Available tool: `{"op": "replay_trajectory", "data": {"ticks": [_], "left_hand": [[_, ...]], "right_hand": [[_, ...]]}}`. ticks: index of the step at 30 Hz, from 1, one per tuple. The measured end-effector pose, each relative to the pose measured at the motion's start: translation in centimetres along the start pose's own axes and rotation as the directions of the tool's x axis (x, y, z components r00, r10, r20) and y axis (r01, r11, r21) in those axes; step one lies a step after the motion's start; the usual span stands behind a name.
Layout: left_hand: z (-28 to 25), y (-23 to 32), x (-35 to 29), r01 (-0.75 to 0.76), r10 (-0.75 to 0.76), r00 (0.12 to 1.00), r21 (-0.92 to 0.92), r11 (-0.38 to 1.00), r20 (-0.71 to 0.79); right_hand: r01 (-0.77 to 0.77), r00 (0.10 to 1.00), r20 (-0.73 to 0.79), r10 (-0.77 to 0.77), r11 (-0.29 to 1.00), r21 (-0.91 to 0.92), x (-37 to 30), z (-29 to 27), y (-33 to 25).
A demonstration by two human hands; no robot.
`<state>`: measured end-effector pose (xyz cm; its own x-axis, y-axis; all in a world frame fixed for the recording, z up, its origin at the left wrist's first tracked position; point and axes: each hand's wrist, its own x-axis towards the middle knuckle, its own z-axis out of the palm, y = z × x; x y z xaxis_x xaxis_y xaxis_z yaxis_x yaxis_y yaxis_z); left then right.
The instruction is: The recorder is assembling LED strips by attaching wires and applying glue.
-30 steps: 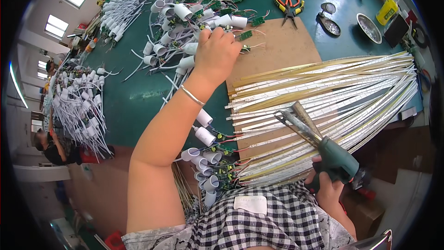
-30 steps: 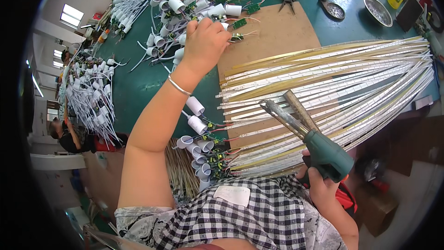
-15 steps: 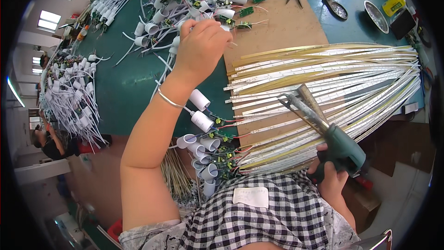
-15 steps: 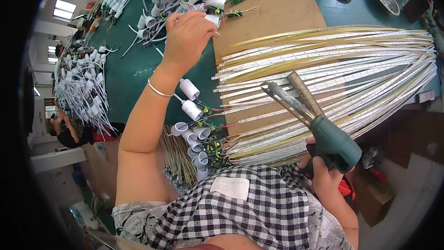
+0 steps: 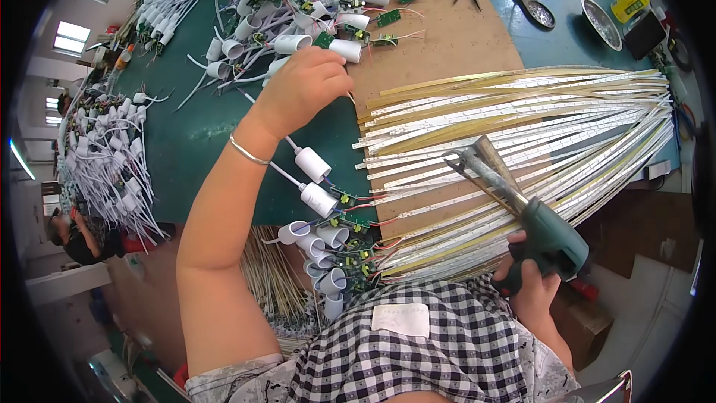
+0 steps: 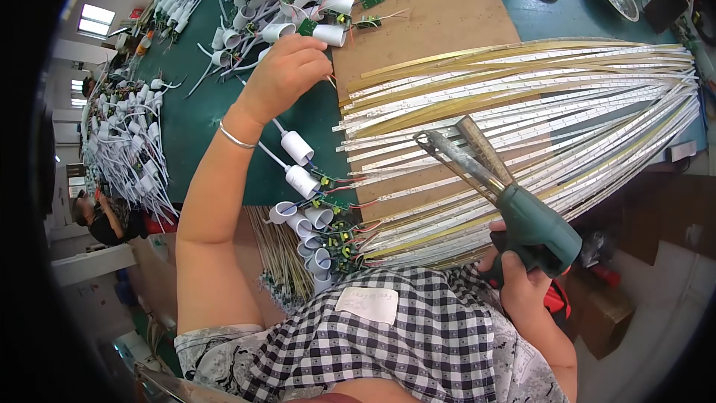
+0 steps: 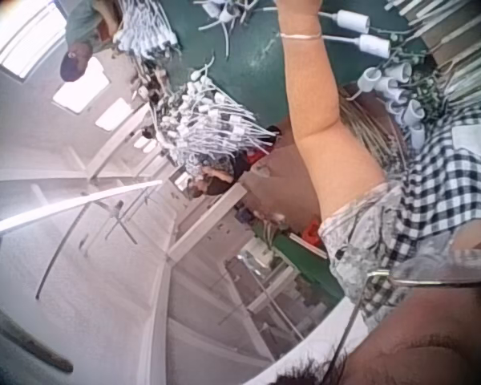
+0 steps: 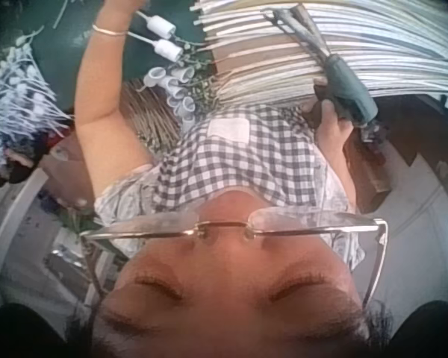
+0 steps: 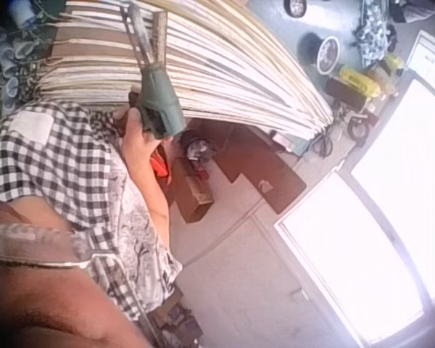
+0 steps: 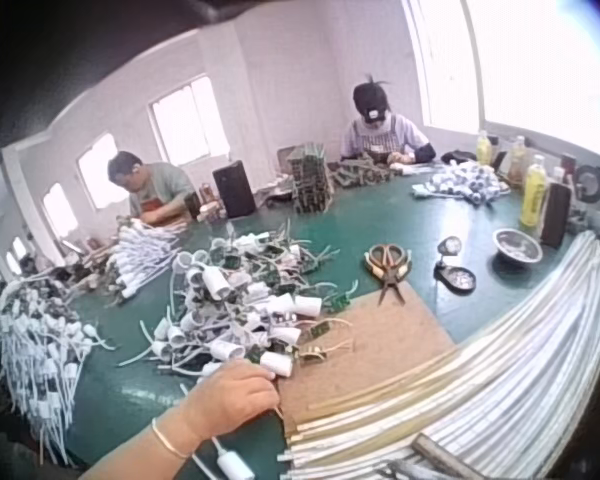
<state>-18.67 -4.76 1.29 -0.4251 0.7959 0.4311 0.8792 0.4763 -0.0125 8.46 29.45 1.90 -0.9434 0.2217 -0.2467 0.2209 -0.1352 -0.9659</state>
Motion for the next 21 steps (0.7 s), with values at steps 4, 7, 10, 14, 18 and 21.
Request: {"op": "replay_trajectory", "data": {"ticks": [4,7,10,14,18,21], "left_hand": [[-1.7,2.2,-0.2,0.082,-0.079,0.995,-0.051,0.995,0.056],[-2.7,5.9,-1.9,0.132,-0.121,0.990,-0.184,0.974,0.072],[-2.7,9.3,-4.3,0.199,-0.176,0.979,-0.278,0.940,0.105],[-3.2,12.1,-5.3,0.294,-0.275,0.956,-0.305,0.906,0.105],[-3.5,13.0,-5.7,0.343,-0.332,0.939,-0.309,0.887,0.090],[-3.9,13.0,-4.9,0.398,-0.407,0.913,-0.313,0.862,0.037]], "right_hand": [[0.094,0.995,-0.030,-0.094,0.996,0.000,0.2,1.1,-0.3],[0.039,0.999,0.024,-0.039,0.999,0.011,0.2,0.4,-0.1],[0.010,0.999,0.034,-0.011,1.000,0.030,0.3,0.4,0.1],[0.048,0.996,0.077,-0.052,0.998,0.045,0.3,0.8,0.0],[0.063,0.987,0.146,-0.073,0.995,0.071,0.4,0.6,-0.2],[0.053,0.986,0.156,-0.061,0.997,0.058,0.3,0.4,-0.1]]}}
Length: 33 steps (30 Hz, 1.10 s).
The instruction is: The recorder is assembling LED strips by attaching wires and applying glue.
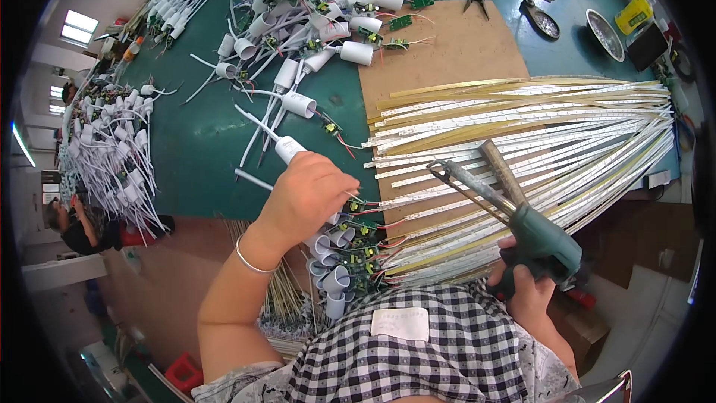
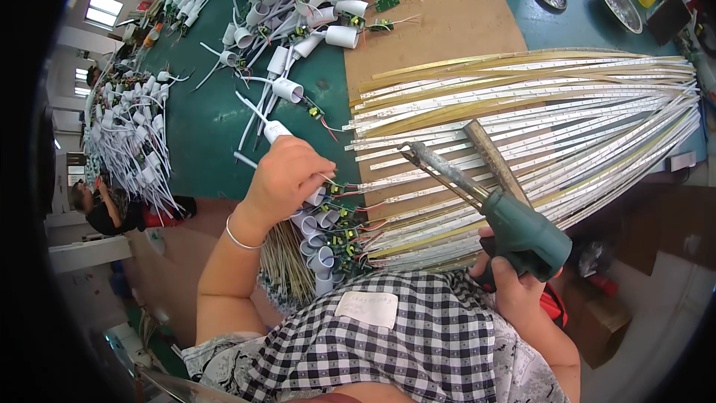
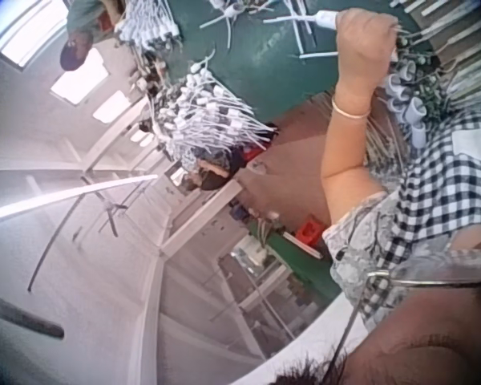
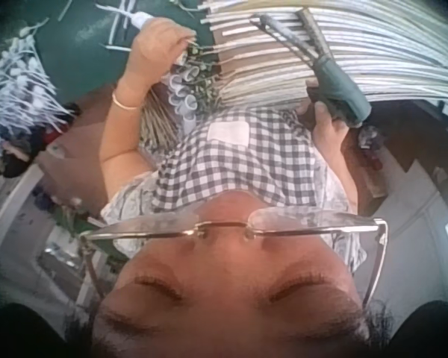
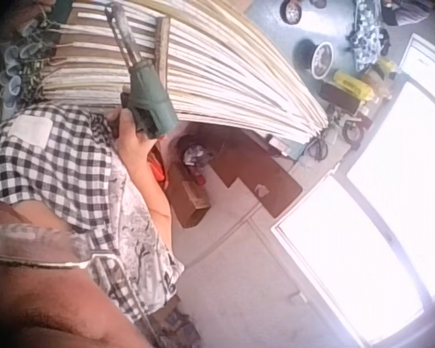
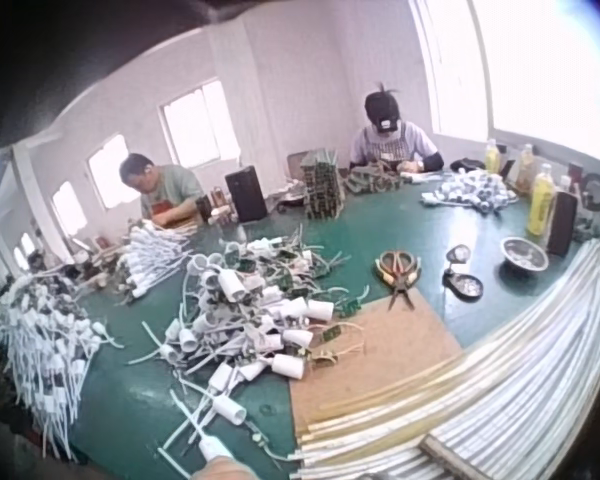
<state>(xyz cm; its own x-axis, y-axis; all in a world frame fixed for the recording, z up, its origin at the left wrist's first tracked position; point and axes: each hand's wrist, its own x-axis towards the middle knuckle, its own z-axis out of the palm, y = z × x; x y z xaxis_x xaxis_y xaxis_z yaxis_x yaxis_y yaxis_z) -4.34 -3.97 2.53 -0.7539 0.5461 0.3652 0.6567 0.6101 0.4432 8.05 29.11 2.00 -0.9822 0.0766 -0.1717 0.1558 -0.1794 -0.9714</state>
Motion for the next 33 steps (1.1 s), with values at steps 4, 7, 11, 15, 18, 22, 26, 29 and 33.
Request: {"op": "replay_trajectory", "data": {"ticks": [4,7,11,15,18,22,26,29,33], "left_hand": [[0.4,1.5,0.8,-0.038,0.039,0.999,0.024,0.999,-0.003],[2.0,2.5,0.0,-0.066,0.065,0.997,0.019,0.998,0.051],[2.1,2.9,-0.5,-0.063,0.056,0.997,0.150,0.987,0.054],[2.2,2.7,-0.7,-0.024,0.019,0.998,0.080,0.996,0.063],[2.1,2.4,-0.6,-0.027,0.022,0.997,0.061,0.998,0.077],[2.1,2.6,-0.7,-0.030,0.021,0.997,0.105,0.994,0.079],[2.1,2.9,-0.7,-0.039,0.028,0.997,0.152,0.988,0.076],[2.1,3.0,-0.7,-0.066,0.053,0.995,0.173,0.983,0.079],[2.6,3.1,-1.1,-0.088,0.075,0.995,0.197,0.976,0.072]], "right_hand": [[0.014,1.000,0.022,-0.014,1.000,0.000,-0.3,-0.2,0.2],[0.004,0.998,0.062,-0.004,1.000,-0.011,-0.5,-0.4,0.2],[-0.057,0.987,0.146,0.061,0.998,-0.026,-0.8,-1.1,0.2],[-0.059,0.988,0.144,0.061,0.998,-0.017,-0.7,-0.8,0.2],[-0.064,0.988,0.143,0.065,0.998,-0.017,-0.7,-0.7,0.0],[-0.062,0.984,0.166,0.069,0.997,-0.047,-0.6,-0.5,0.0],[-0.079,0.973,0.211,0.090,0.995,-0.063,-0.3,-0.3,0.0],[-0.102,0.976,0.195,0.094,0.994,0.032,0.5,0.7,-0.4],[-0.182,0.972,0.194,0.132,0.946,0.268,3.7,4.6,-1.1]]}}
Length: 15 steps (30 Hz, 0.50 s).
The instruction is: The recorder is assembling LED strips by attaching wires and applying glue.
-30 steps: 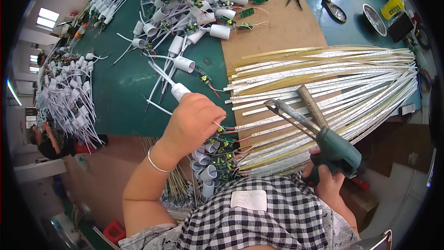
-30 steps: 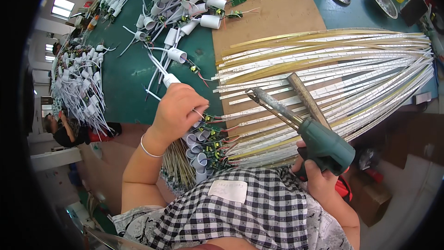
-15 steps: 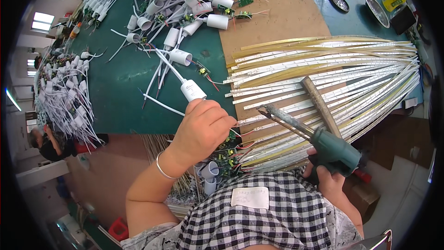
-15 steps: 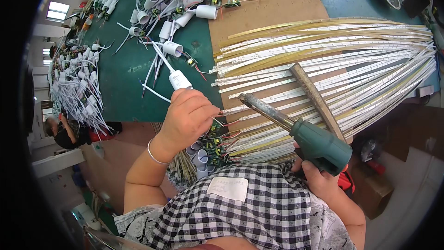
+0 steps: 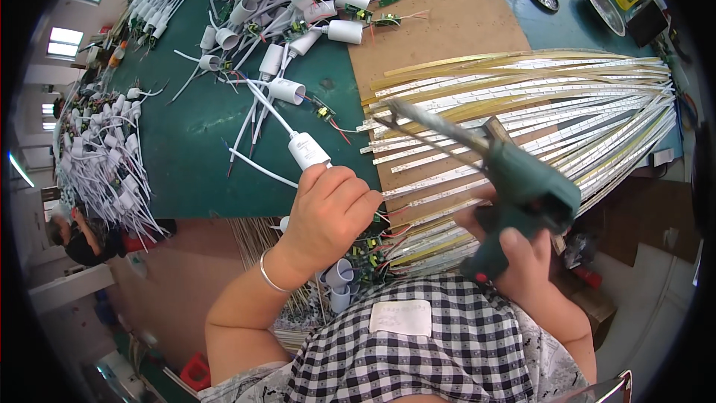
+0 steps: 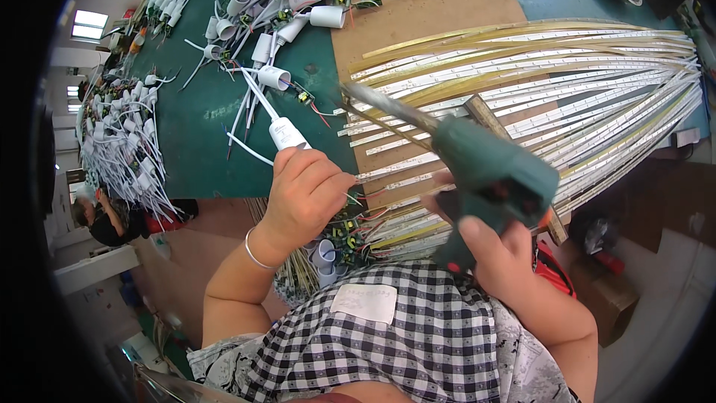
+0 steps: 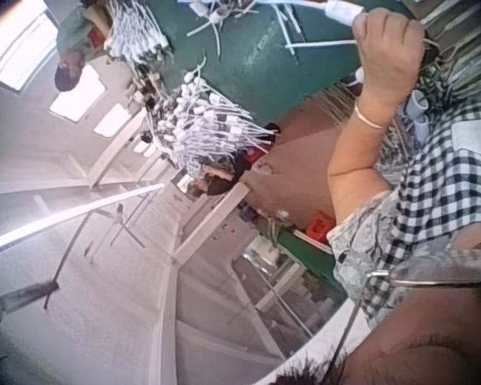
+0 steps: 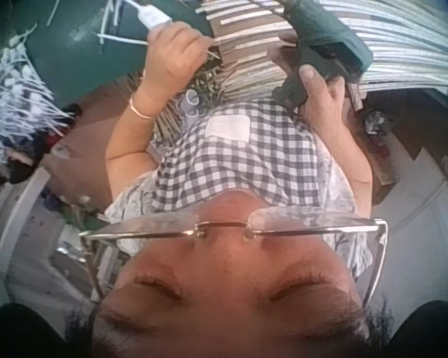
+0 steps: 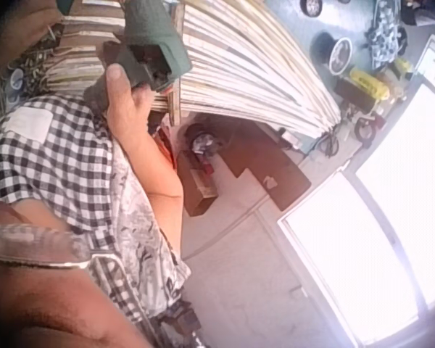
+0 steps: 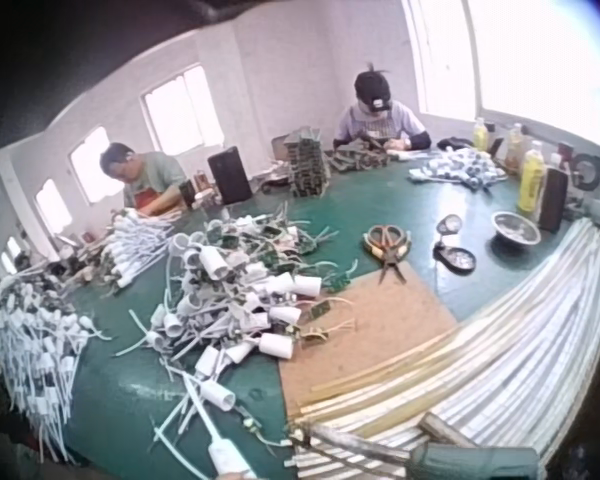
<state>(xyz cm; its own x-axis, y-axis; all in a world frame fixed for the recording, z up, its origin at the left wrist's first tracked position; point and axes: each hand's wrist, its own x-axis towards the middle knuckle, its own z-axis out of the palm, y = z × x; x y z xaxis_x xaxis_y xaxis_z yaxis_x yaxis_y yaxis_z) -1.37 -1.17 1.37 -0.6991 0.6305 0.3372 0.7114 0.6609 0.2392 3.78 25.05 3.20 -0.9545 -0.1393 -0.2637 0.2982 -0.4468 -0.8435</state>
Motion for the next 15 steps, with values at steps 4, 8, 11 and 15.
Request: {"op": "replay_trajectory", "data": {"ticks": [4,8,11,15], "left_hand": [[-0.1,0.3,0.3,0.008,-0.008,1.000,0.014,1.000,0.010],[0.0,0.4,0.4,0.000,0.000,0.999,0.011,1.000,0.034],[0.1,0.3,0.6,-0.038,0.039,0.997,-0.016,0.999,0.064],[0.2,0.3,0.8,-0.060,0.061,0.997,-0.020,0.998,0.047]], "right_hand": [[0.023,0.994,0.107,-0.038,0.990,0.138,3.8,1.9,1.4],[-0.117,0.988,0.101,0.115,0.993,0.018,3.6,1.1,2.1],[-0.129,0.988,0.086,0.129,0.992,-0.004,2.9,0.2,2.9],[-0.158,0.985,0.064,0.158,0.987,-0.004,2.3,-0.5,3.6]]}}
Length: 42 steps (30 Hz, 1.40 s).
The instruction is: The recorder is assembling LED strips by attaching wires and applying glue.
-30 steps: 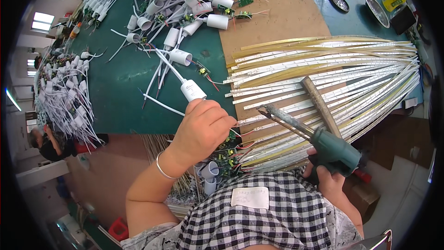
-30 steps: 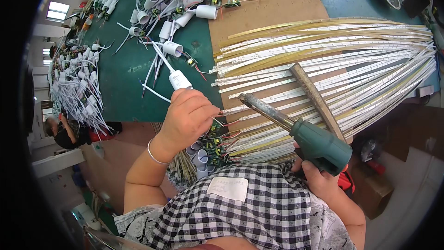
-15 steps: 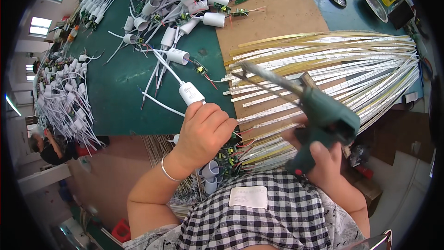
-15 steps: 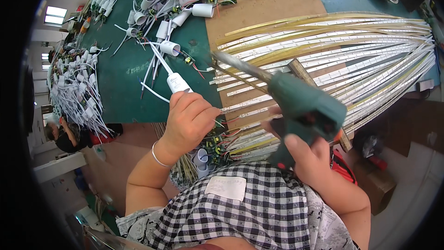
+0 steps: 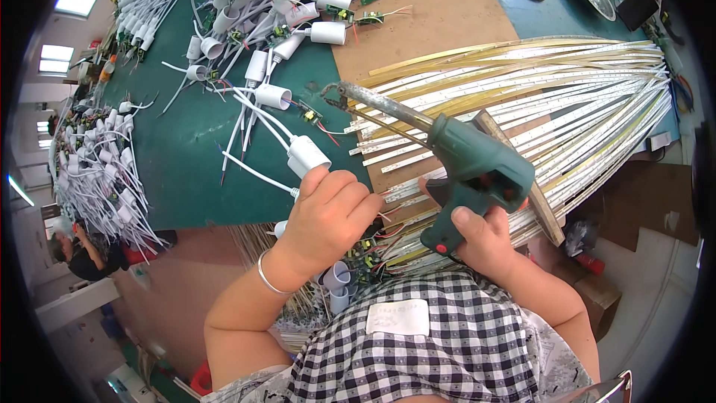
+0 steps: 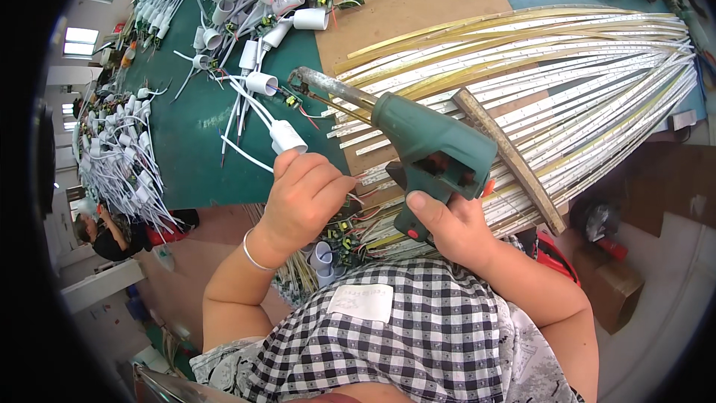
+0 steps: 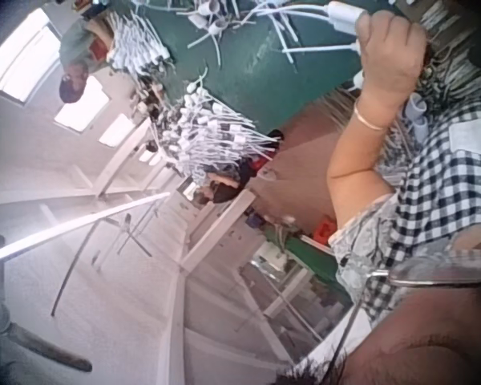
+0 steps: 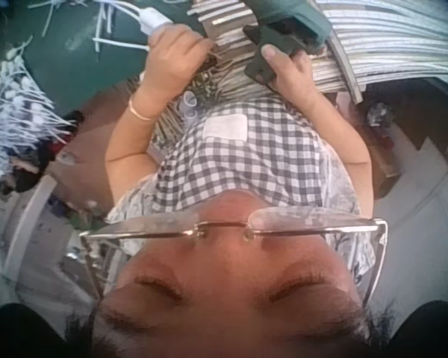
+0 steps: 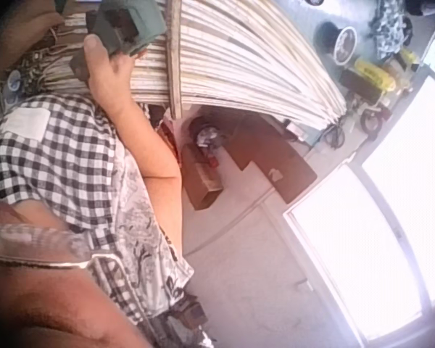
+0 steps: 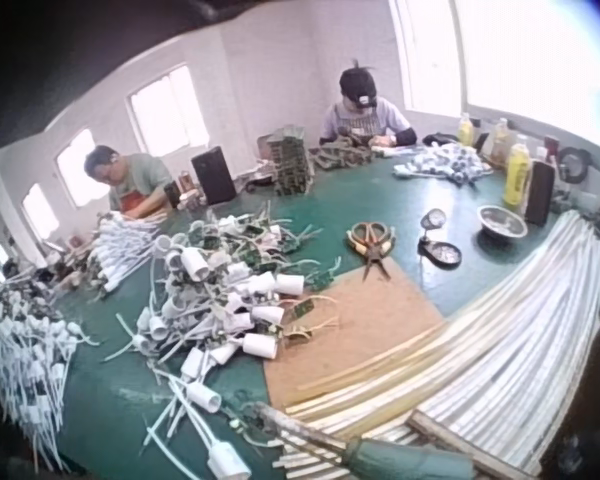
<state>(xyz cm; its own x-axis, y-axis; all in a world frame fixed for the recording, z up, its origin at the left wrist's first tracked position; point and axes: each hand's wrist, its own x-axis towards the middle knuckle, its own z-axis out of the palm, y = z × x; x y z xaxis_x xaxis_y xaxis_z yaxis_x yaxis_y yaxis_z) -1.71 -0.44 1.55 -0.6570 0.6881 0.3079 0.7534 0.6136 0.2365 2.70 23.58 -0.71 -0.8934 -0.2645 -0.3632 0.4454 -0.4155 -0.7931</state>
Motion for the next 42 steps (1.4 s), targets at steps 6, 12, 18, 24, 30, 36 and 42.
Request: {"op": "replay_trajectory", "data": {"ticks": [6,12,18,24,30,36,42], "left_hand": [[0.7,0.5,0.2,0.003,-0.005,0.999,-0.035,0.999,-0.046],[1.2,1.1,0.2,0.071,-0.070,0.996,0.031,0.997,-0.057],[1.3,1.6,0.1,0.123,-0.120,0.991,0.049,0.991,-0.055],[1.5,1.9,-0.3,0.160,-0.160,0.985,0.008,0.987,-0.067],[1.4,1.8,-0.2,0.119,-0.119,0.991,-0.008,0.993,-0.069],[1.5,1.6,-0.3,0.099,-0.100,0.992,-0.017,0.995,-0.082],[1.7,1.5,-0.4,0.086,-0.088,0.992,-0.018,0.996,-0.094]], "right_hand": [[-0.003,1.000,0.006,0.003,1.000,0.014,-0.1,-0.2,0.2],[0.002,1.000,0.016,-0.003,0.999,0.036,0.0,0.0,0.4],[0.034,0.999,0.037,-0.036,0.998,0.055,0.0,0.3,0.3],[0.050,0.998,0.036,-0.050,0.999,0.017,0.0,0.2,0.3],[0.112,0.994,0.010,-0.112,0.993,-0.020,0.2,0.3,0.4],[-0.004,1.000,0.028,-0.002,0.980,0.200,-2.8,-0.2,-2.8],[0.117,0.986,-0.058,-0.158,0.891,-0.438,-7.8,-2.8,-3.5]]}}
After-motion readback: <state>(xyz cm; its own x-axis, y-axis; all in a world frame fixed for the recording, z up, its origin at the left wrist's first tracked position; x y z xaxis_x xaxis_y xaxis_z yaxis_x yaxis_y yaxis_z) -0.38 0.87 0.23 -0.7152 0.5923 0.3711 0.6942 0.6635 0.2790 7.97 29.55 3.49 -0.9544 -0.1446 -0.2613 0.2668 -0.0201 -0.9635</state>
